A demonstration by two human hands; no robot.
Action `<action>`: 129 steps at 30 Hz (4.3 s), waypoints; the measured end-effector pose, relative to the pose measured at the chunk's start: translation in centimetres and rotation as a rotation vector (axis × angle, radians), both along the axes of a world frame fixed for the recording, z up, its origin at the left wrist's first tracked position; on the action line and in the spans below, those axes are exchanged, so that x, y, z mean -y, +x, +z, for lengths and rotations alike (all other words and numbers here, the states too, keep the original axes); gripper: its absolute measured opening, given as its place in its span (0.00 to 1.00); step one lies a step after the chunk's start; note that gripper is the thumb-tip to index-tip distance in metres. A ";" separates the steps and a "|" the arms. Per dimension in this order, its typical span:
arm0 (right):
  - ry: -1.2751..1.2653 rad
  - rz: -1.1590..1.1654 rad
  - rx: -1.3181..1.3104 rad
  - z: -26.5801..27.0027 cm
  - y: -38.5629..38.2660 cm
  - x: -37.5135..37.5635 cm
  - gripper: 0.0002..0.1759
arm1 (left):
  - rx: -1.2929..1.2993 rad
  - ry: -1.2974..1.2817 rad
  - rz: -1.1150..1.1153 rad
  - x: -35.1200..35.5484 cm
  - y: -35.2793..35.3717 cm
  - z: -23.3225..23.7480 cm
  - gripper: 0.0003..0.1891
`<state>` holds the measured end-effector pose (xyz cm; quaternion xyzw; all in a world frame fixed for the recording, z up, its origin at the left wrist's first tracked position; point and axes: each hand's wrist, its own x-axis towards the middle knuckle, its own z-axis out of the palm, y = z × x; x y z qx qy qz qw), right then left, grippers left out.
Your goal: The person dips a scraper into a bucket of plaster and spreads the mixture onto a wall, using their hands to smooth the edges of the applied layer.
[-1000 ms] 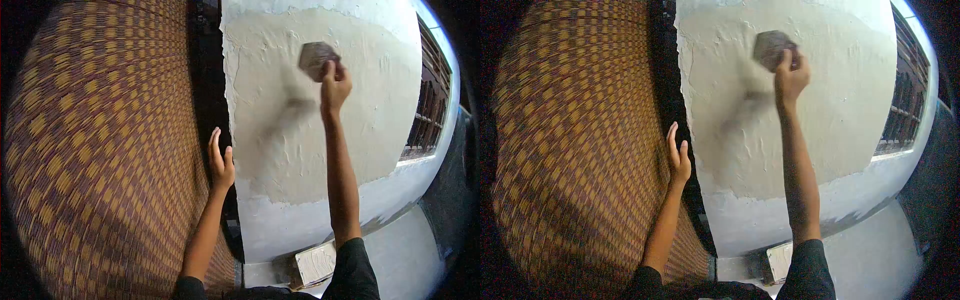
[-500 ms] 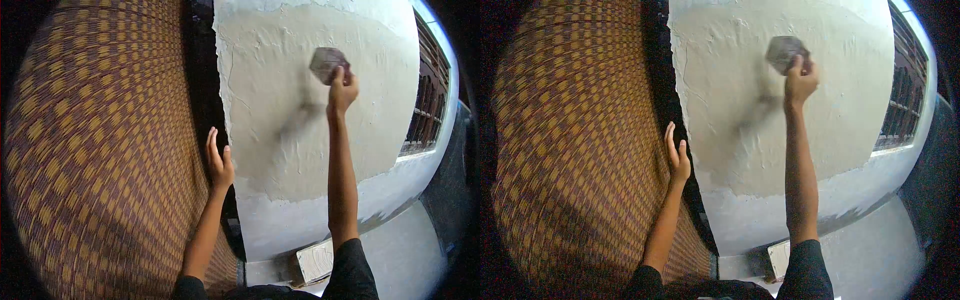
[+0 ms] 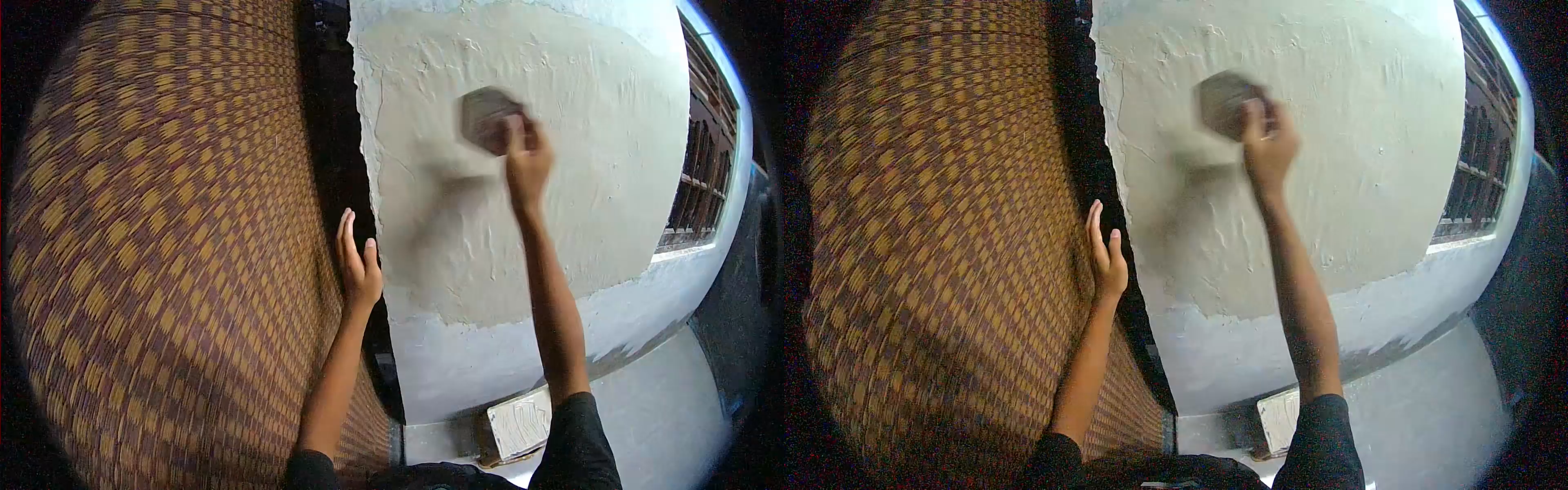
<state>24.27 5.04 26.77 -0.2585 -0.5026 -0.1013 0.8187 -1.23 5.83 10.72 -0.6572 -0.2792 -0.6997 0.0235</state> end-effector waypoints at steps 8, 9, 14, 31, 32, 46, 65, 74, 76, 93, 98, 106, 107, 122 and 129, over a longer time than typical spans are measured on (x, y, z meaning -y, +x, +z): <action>-0.090 -0.420 0.403 -3.6 -5.8 -1.8 0.17 | -0.018 -0.012 -0.045 0.4 0.8 -0.4 0.25; -0.100 -0.397 0.255 -1.8 -4.5 -0.6 0.11 | -0.015 -0.014 -0.036 0.1 0.3 -0.7 0.25; 0.052 -0.069 -0.197 1.0 -1.0 1.3 0.11 | 0.030 -0.054 -0.014 -0.4 -1.0 -1.7 0.25; -0.022 -0.127 -0.277 -1.7 0.9 1.8 0.12 | -0.068 -0.027 0.025 0.3 0.1 0.3 0.26; 0.019 -0.201 -0.023 -3.9 -0.3 0.2 0.10 | -0.068 -0.024 0.022 0.3 0.4 0.5 0.26; 0.010 -0.307 -0.267 0.3 7.3 2.5 0.12 | -0.023 -0.008 0.033 0.7 0.2 0.7 0.27; -0.074 -0.181 -0.401 -1.5 13.0 4.1 0.14 | -0.032 -0.054 0.118 4.7 6.9 0.4 0.27; -0.033 -0.252 0.564 -6.4 3.5 1.9 0.10 | -0.062 -0.129 0.101 6.7 12.1 -1.4 0.27; -0.018 -0.334 0.367 -4.3 7.0 0.7 0.10 | -0.053 -0.143 0.098 7.1 11.8 -1.6 0.27; -0.460 0.206 -0.231 -19.0 20.7 8.2 0.14 | -0.074 -0.388 -0.107 6.9 18.6 -8.7 0.28; -0.667 0.344 -0.210 -26.3 22.0 10.1 0.14 | -0.142 -0.479 -0.115 9.7 22.1 -12.5 0.27; -0.953 0.454 -0.065 -38.4 28.3 13.7 0.13 | -0.096 -0.631 -0.050 14.9 29.8 -20.0 0.26; -0.974 0.450 -0.044 -39.9 29.2 14.3 0.13 | -0.080 -0.677 -0.056 15.7 30.8 -21.2 0.26; -1.493 0.252 0.330 -61.0 38.1 22.1 0.13 | -0.065 -1.203 0.027 25.0 36.1 -42.2 0.23; -1.545 0.129 0.558 -72.2 38.1 24.0 0.11 | -0.026 -1.328 0.054 31.7 35.5 -55.6 0.23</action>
